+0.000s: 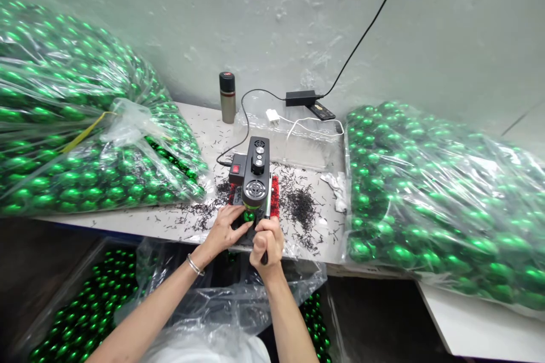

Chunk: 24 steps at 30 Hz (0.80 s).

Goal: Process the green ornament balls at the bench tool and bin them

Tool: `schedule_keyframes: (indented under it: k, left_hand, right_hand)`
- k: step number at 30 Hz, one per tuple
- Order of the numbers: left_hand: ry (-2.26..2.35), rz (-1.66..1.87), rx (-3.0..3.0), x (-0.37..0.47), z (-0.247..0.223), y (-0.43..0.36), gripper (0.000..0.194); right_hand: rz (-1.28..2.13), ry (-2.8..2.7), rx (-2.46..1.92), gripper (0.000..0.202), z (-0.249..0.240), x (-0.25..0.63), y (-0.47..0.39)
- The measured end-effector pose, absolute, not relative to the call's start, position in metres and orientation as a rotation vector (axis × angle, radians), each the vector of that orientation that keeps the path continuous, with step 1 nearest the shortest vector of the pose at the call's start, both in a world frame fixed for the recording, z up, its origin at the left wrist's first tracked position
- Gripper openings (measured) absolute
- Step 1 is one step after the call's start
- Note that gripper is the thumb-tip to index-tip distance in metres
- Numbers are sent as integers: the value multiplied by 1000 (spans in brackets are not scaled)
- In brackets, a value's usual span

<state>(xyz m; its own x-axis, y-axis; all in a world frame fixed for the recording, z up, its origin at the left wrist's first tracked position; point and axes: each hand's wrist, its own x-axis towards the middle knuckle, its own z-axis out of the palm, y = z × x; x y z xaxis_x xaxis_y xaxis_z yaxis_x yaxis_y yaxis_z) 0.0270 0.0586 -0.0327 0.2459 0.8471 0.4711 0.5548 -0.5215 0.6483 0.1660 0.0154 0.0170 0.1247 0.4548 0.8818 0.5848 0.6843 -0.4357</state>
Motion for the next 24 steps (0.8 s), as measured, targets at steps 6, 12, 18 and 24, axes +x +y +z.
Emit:
schedule_keyframes:
  k: [6, 12, 18, 24]
  left_hand:
    - [1282, 1160, 2176, 27, -35, 60, 29]
    - [1263, 1159, 2159, 27, -31, 60, 27]
    - [1221, 1152, 2148, 27, -26, 62, 28]
    - [1235, 1260, 2086, 19, -19, 45, 29]
  right_hand:
    - [-113, -1490, -884, 30, 11, 165, 18]
    - [-150, -1548, -874, 27, 5, 167, 19]
    - [-104, -1530, -889, 29, 36, 166, 15]
    - [138, -1400, -1047, 35, 103, 161, 11]
